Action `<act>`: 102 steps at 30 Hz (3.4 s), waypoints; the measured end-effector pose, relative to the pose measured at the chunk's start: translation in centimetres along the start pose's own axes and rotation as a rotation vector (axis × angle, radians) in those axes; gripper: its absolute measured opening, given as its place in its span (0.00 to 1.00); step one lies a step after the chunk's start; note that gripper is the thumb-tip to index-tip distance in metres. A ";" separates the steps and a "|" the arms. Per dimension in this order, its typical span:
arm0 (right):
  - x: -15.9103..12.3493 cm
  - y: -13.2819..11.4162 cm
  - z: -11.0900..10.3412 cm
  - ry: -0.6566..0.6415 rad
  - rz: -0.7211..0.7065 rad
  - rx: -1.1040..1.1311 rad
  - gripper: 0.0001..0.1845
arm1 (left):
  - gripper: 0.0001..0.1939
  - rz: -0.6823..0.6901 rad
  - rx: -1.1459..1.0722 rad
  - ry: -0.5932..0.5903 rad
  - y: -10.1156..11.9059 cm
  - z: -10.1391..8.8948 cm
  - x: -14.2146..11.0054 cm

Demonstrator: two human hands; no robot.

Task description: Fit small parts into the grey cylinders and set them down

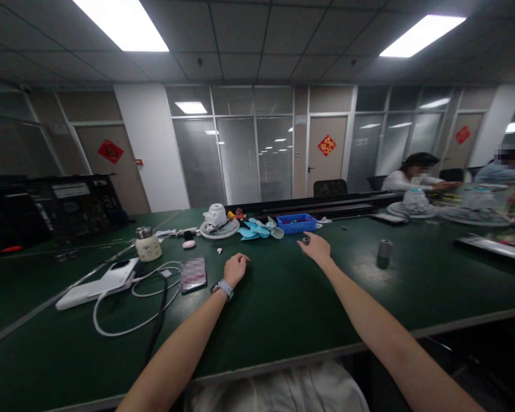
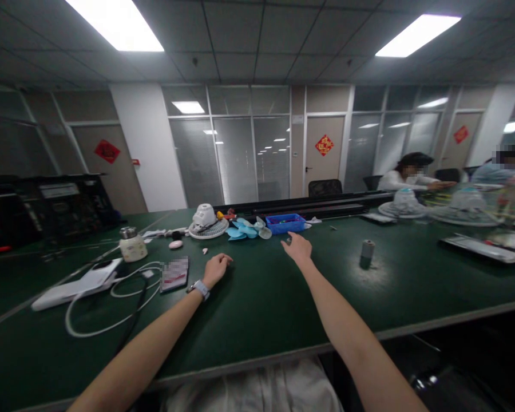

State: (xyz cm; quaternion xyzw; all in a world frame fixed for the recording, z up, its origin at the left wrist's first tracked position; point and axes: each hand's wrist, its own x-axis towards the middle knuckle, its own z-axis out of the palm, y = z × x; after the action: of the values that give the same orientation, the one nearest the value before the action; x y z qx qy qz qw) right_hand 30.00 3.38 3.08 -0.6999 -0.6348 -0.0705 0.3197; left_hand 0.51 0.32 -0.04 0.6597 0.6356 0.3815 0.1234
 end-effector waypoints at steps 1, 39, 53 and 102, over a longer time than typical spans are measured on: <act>-0.1 0.2 0.3 -0.017 0.047 0.033 0.33 | 0.15 -0.003 -0.001 0.000 0.0 0.0 0.0; -7.5 -10.6 4.0 -0.212 -0.278 0.284 0.25 | 0.17 0.018 0.129 -0.034 0.0 -0.5 0.7; -2.0 -0.7 1.9 -0.086 0.094 0.048 0.26 | 0.25 0.044 0.182 -0.038 -0.3 -0.3 0.6; -3.3 -9.1 3.4 -0.140 -0.603 0.103 0.17 | 0.22 -0.120 0.105 0.044 -1.2 0.1 1.9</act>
State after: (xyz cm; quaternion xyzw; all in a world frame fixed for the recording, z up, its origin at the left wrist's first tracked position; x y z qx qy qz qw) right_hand 19.80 2.33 2.01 -0.4661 -0.8369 -0.0818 0.2749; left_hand -0.53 2.29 -0.24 0.6177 0.6954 0.3541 0.0974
